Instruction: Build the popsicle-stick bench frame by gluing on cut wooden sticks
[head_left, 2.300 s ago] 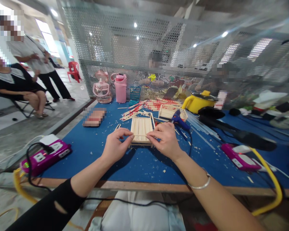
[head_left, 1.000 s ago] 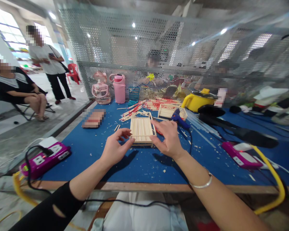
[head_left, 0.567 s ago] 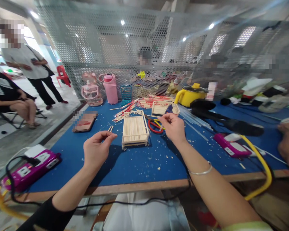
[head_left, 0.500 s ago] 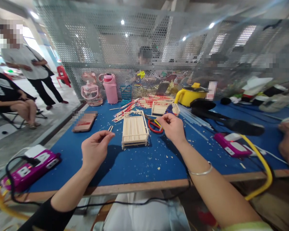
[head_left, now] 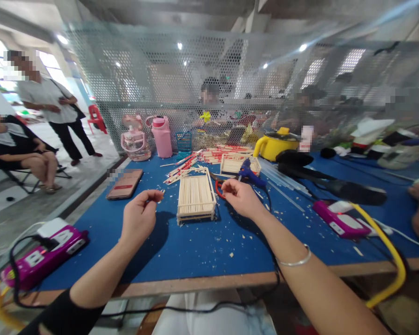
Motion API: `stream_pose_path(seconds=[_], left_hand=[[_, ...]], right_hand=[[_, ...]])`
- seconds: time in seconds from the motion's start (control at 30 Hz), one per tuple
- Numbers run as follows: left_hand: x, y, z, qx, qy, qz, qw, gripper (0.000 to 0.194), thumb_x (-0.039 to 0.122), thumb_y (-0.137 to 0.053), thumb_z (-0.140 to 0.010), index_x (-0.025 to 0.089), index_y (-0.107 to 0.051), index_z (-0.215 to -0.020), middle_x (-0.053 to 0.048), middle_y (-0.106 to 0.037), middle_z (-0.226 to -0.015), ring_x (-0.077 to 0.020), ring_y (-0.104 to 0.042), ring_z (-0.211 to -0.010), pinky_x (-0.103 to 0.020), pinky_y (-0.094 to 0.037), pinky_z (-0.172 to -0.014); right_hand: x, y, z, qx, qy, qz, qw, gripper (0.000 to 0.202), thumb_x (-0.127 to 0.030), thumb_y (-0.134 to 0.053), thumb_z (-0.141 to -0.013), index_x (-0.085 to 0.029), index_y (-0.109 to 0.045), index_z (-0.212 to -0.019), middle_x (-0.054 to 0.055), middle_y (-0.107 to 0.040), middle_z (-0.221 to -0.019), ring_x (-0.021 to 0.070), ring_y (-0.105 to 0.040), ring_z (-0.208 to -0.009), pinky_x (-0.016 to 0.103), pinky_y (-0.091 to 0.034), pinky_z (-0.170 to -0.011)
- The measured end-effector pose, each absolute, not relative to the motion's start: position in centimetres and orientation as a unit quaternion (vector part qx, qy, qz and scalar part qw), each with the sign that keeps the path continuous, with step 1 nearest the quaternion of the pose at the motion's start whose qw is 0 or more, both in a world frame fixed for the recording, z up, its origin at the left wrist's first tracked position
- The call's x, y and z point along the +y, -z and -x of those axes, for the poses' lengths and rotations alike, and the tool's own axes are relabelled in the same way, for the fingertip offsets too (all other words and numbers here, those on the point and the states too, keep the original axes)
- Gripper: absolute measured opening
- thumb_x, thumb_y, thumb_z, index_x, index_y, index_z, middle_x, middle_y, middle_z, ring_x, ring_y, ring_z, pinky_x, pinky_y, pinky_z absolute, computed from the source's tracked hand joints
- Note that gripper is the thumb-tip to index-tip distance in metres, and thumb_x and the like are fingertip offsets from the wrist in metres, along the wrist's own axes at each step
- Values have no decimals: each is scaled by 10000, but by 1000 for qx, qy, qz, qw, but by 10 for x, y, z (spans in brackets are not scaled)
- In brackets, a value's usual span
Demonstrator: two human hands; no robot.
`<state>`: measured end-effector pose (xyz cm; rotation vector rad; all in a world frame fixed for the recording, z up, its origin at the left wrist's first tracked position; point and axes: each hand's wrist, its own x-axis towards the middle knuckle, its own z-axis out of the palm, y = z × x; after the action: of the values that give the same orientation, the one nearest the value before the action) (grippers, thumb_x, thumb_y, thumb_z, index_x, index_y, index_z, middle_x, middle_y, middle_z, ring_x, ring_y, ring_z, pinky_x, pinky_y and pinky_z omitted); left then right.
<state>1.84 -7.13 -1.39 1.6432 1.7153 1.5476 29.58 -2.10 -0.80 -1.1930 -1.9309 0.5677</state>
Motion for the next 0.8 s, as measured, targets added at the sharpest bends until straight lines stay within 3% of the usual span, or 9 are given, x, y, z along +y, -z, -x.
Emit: stream_pose_path(seconds=[0.13,0.33,0.5,0.67,0.8], left_hand=[[-30,-12,-17,555,-568,-580,183,287,101,-471,-671,174,-645,-887,-15,-667,-805,-140,-609,-749,-230,-472,-680],[3,3,-39,594,-451,-485,456,298,298,-683,-684,143,-577,-915,-45,-660,-751,-146,-610,-554,-251,-473,-494],[0,19,-42,586,-418,-454,525,576,320,-757,-667,146,-492,-1149,-42,-678,-754,-136,-629,-573,-227,-488,-491],[-6,16,-41,584,-413,-401,572,614,250,-760,-689,138,-445,-1204,-33,-669,-712,-117,-620,-555,-206,-485,-483],[-17,14,-41,578,-417,-358,604,379,234,-766,-686,136,-555,-985,-25,-655,-696,-89,-599,-533,-185,-493,-490]], right_hand=[[-19,11,-298,-770,-232,479,351,98,-130,-499,-696,-185,-569,-736,-7,-598,-684,125,-518,-620,250,-397,-596],[-26,8,-298,-793,-327,457,236,142,-138,-617,-642,-179,-566,-767,-36,-590,-622,109,-525,-561,222,-412,-531],[-33,5,-290,-791,-350,475,161,323,-364,-760,-605,-168,-589,-797,-26,-590,-659,116,-514,-567,222,-378,-489],[-25,12,-290,-764,-374,480,214,224,-326,-740,-626,-159,-642,-740,-24,-574,-628,115,-489,-564,235,-367,-517],[-17,20,-296,-739,-400,467,275,222,-250,-713,-629,-159,-637,-817,-23,-614,-685,111,-513,-588,237,-401,-554]])
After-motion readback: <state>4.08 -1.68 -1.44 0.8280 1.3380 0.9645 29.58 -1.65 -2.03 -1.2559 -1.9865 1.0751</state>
